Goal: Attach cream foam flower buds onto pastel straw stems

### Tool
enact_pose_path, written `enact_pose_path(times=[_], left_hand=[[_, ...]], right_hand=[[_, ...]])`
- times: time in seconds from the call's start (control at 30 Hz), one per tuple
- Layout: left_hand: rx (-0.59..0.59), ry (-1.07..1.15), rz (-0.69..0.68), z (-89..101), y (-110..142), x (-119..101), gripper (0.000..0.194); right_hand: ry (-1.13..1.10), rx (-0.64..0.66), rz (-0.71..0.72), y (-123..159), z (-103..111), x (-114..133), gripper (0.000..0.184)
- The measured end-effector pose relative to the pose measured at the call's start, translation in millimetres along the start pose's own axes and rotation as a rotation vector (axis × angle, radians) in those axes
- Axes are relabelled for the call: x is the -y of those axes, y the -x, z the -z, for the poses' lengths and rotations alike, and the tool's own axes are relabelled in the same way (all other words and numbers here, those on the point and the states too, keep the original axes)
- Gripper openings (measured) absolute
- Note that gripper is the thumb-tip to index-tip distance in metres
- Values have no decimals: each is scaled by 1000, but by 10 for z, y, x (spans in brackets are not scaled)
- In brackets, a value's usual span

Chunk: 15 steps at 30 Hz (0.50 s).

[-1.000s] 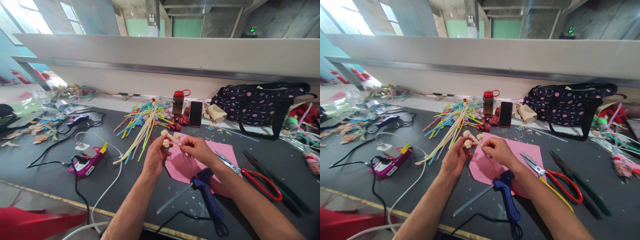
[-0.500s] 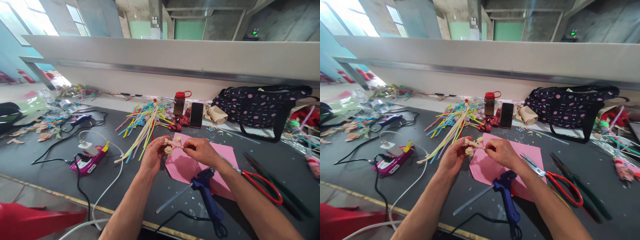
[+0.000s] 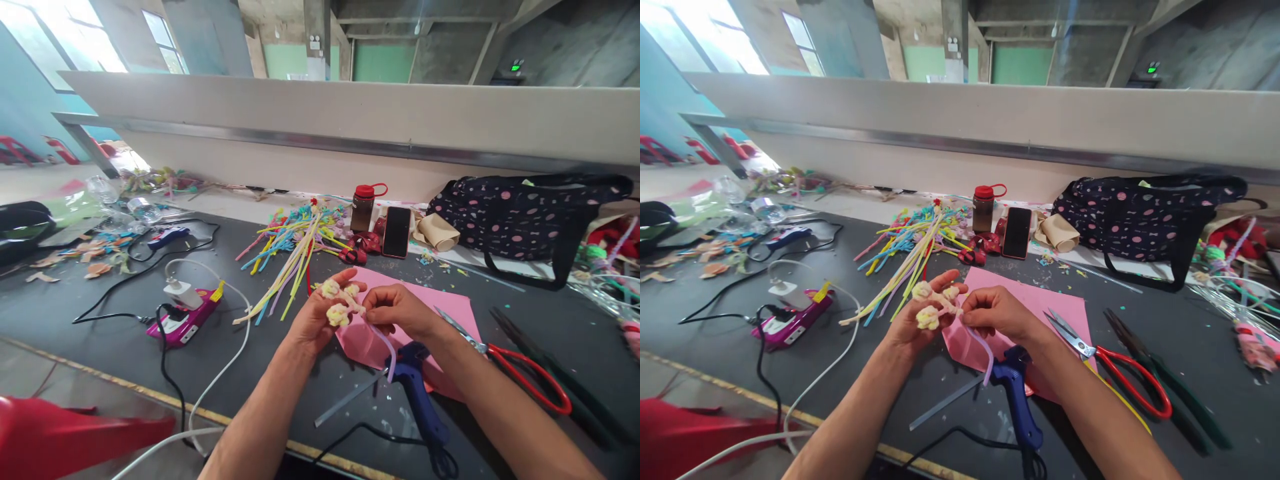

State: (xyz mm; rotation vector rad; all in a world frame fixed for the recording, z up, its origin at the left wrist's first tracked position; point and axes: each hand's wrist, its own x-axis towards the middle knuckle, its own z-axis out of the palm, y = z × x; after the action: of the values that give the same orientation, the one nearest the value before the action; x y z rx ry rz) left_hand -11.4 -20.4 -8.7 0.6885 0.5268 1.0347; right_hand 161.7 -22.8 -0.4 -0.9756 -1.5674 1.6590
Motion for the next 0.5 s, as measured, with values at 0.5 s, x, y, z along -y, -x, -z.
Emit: enact_pose_path(times=[0.5], left_hand=[[-109,-166,-23,-19,-71,166,31]], right_hand=[[-26,-371,161,-63,-14,-43,18]])
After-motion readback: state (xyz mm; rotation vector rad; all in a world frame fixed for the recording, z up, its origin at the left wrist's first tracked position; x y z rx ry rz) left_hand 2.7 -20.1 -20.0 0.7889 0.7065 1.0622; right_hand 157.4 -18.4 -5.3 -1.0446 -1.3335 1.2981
